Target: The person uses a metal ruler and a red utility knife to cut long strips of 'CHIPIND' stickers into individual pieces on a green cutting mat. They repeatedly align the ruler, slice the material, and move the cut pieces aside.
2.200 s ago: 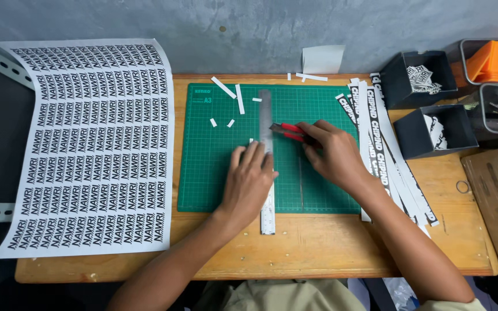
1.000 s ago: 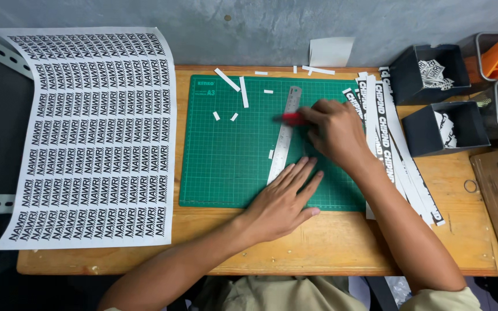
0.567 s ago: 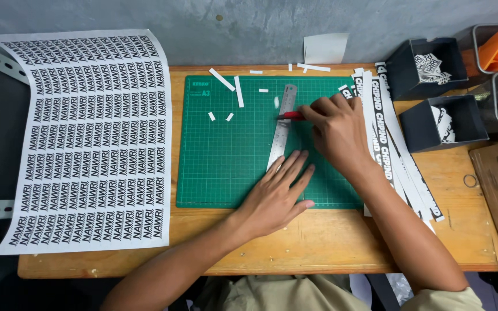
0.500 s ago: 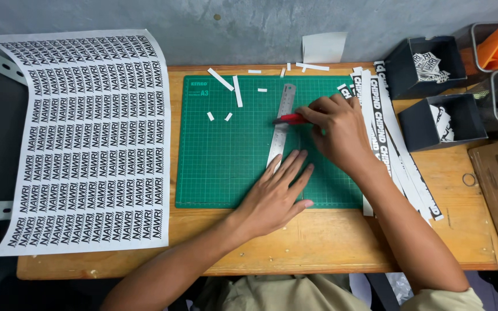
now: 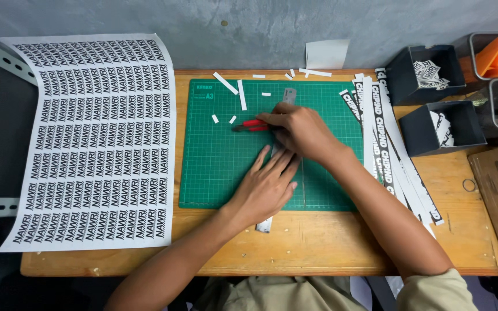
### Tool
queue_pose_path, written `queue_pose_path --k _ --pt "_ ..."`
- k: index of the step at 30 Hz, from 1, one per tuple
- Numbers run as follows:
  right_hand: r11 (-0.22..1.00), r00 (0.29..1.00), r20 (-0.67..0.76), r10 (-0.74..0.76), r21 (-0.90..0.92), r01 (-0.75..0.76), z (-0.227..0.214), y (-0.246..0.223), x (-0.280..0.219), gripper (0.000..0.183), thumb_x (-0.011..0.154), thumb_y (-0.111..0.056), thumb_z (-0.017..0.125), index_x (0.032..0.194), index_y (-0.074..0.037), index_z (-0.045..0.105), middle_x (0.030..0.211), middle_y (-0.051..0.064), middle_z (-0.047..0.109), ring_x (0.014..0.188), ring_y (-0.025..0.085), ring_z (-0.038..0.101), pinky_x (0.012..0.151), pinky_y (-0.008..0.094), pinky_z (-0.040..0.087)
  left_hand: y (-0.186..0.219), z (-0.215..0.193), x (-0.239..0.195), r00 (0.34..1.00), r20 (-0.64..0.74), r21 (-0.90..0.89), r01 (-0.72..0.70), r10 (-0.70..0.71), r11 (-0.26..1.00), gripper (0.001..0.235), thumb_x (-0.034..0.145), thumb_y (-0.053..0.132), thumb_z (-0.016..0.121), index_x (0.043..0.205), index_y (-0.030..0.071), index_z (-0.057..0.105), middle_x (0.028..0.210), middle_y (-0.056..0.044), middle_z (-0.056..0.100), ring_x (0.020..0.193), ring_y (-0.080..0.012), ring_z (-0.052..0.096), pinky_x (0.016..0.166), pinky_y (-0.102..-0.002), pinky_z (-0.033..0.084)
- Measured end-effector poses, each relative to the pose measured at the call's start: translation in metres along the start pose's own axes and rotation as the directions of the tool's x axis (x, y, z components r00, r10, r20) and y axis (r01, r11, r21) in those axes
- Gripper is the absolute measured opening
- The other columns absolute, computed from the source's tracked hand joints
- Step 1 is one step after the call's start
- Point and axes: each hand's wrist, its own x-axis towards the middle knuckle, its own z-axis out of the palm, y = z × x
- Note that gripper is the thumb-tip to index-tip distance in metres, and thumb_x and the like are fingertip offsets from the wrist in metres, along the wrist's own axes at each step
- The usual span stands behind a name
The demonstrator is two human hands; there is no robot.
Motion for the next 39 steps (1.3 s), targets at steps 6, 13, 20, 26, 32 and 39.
queue_pose_path --k 6,13,20,26,32,39 --pt "0.871 0.926 -0.302 0.228 -0.362 -0.332 0.034 0.059 0.001 0.044 0.1 -0.018 0.072 0.143 -0.024 0.074 0.101 0.008 0.067 0.074 0.046 0.078 0.065 0.058 0.062 -0.006 -0.005 0.002 0.999 0.0 0.015 0.047 -0.047 0.999 0.062 0.113 0.029 0.052 0.169 0.001 0.051 0.177 -0.024 0.047 0.17 -0.0371 0.041 0.136 -0.068 0.028" --pt "0.999 0.997 0.053 0.048 0.019 -0.049 0.011 -0.007 0.012 0.048 0.085 -0.005 0.077 0.132 -0.011 0.083 0.103 0.022 0.079 0.093 0.059 0.078 0.078 0.069 0.062 -0.01 0.011 0.0 0.999 0.001 0.018 0.05 -0.05 0.999 0.061 0.112 0.036 0.053 0.163 0.005 0.057 0.168 -0.025 0.054 0.162 -0.0406 0.049 0.135 -0.07 0.029" --pt "0.913 0.958 -0.106 0.265 -0.291 -0.285 0.036 0.088 0.017 0.047 0.094 -0.032 0.08 0.14 -0.035 0.079 0.11 0.005 0.077 0.099 0.042 0.081 0.079 0.06 0.065 -0.005 -0.008 0.002 0.998 0.002 -0.01 0.061 -0.061 0.998 0.063 0.115 0.033 0.05 0.169 0.002 0.05 0.179 -0.025 0.044 0.17 -0.0388 0.04 0.135 -0.073 0.024" --pt "0.996 0.994 0.069 0.089 -0.029 -0.087 0.013 0.021 0.009 0.052 0.084 -0.012 0.08 0.136 -0.018 0.084 0.111 0.018 0.082 0.1 0.055 0.078 0.083 0.068 0.063 -0.007 0.006 0.001 0.999 -0.009 0.007 0.045 -0.045 0.999 0.062 0.113 0.036 0.054 0.167 0.004 0.054 0.173 -0.026 0.049 0.167 -0.0403 0.043 0.134 -0.074 0.026" --pt "0.907 0.96 -0.193 0.204 -0.333 -0.26 0.046 0.079 0.015 0.045 0.092 -0.03 0.078 0.136 -0.039 0.078 0.103 -0.003 0.072 0.085 0.037 0.08 0.073 0.055 0.065 -0.004 -0.007 0.001 0.999 -0.017 0.013 0.045 -0.045 0.999 0.061 0.114 0.035 0.053 0.166 0.003 0.054 0.176 -0.026 0.047 0.169 -0.0389 0.041 0.135 -0.074 0.025" --pt "0.932 0.963 -0.133 0.235 -0.251 -0.262 0.003 0.087 -0.01 0.051 0.084 -0.021 0.084 0.135 -0.027 0.087 0.103 0.007 0.08 0.09 0.047 0.08 0.073 0.061 0.064 -0.003 -0.004 0.002 0.999 -0.008 -0.022 0.053 -0.053 0.998 0.063 0.115 0.035 0.052 0.168 0.001 0.053 0.181 -0.027 0.042 0.172 -0.039 0.037 0.135 -0.074 0.023"
